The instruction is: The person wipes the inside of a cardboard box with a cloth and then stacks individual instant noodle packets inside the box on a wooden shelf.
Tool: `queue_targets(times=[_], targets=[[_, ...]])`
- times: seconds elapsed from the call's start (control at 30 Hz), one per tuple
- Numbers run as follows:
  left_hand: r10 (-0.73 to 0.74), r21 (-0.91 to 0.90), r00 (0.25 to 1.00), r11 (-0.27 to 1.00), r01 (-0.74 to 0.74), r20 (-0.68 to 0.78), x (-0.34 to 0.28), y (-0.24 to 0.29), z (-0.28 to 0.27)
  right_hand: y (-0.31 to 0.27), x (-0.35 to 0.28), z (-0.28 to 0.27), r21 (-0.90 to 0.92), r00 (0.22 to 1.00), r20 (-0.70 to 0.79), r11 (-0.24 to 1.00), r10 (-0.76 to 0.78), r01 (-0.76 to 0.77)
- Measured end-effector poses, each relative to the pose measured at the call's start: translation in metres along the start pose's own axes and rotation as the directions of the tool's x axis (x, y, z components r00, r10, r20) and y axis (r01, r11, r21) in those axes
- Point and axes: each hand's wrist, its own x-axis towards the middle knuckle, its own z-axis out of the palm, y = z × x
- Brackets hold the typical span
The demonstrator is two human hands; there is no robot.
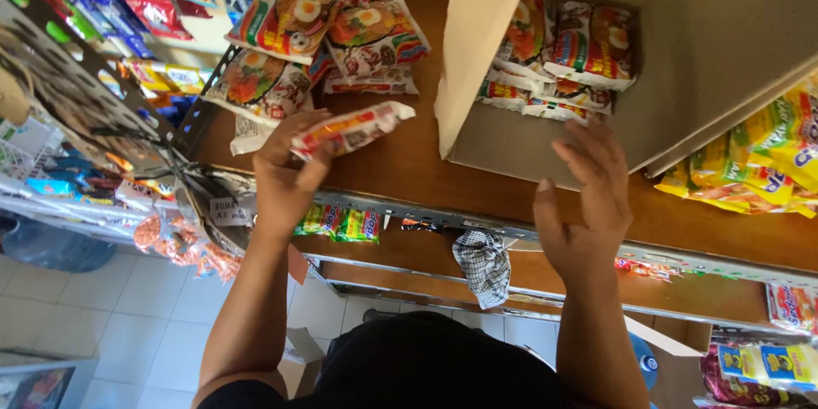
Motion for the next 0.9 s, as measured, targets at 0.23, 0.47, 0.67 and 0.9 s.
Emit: queue_targets(times=[0.23, 0.47, 0.67, 0.9], targets=[[-0.187, -0.134, 0.968, 0.977, 0.166, -0.169, -0.001, -0.031, 0.011, -0.007, 0.007, 0.004, 0.036, 0.999, 0.031, 0.999, -0.022, 0.021], [-0.423, -0.361, 0.884, 0.87, 0.335, -0.199, -0.032, -0.004, 0.017, -0.008, -0.004, -0.005, -0.04, 0.972, 0.177, 0.986, -0.152, 0.161], [-0.527, -0.245, 0.804, 0.771, 0.588, 0.273, 0.006, 0.054, 0.062, -0.038, 0.004, -0.017, -0.247, 0.749, 0.402, 0.725, -0.527, 0.642], [-0.547, -0.482, 0.756, 0.585, 0.652, 0.359, 0.002, 0.037, 0.084, -0.028, 0.037, -0.05, -0.175, 0.792, 0.394, 0.807, -0.467, 0.564]])
